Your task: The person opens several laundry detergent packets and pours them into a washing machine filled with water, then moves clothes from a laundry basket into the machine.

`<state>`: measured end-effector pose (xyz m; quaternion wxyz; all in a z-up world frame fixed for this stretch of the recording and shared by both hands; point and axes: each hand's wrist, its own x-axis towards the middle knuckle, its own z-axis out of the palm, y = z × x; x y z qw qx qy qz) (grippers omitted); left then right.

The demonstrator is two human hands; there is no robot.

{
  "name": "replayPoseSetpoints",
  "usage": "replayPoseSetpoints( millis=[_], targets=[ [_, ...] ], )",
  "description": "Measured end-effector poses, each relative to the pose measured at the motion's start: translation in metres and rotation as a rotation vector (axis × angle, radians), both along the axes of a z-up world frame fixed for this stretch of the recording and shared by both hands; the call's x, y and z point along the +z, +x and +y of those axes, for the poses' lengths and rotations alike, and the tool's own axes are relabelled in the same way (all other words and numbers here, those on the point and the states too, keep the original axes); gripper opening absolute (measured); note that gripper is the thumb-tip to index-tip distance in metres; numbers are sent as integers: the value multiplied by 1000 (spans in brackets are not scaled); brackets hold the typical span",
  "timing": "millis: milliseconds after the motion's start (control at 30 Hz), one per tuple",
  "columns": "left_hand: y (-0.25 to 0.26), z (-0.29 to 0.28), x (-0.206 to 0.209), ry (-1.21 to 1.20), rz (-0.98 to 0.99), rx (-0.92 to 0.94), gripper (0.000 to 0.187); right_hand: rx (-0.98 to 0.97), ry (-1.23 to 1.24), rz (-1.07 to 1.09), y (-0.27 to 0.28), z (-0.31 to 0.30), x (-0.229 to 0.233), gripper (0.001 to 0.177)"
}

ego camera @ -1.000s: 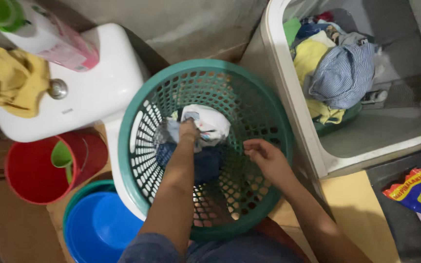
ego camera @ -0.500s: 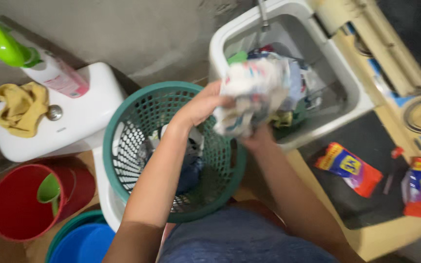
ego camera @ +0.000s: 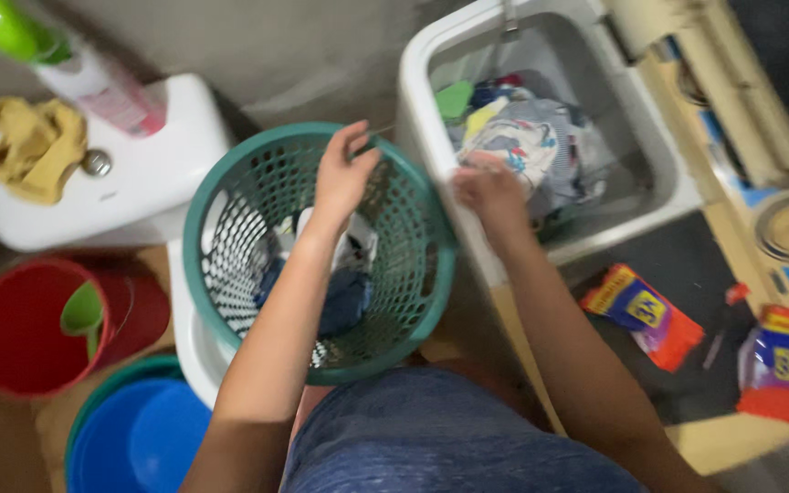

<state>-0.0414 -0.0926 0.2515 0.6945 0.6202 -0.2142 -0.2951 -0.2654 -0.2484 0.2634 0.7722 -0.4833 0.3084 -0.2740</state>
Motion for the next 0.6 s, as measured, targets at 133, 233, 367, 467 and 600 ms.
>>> replayPoseSetpoints(
  millis=[133,233,367,467,600],
  targets=[
    [26,97,-64,255,-201,191,50,558,-12,129,83,59,-68,39],
    [19,164,-75,533,-339,179,54,667,-208,381,141,108,-140,49],
    [-3,198,-30,786,-277,97,52,696,-981,860,169,141,-236,80],
    [-16,199,-3,920,-169,62,58,721,-1087,981,177,147,-311,57],
    [-10,196,1,873,-178,17,68,509,-863,1145,197,131,-329,34]
  ],
)
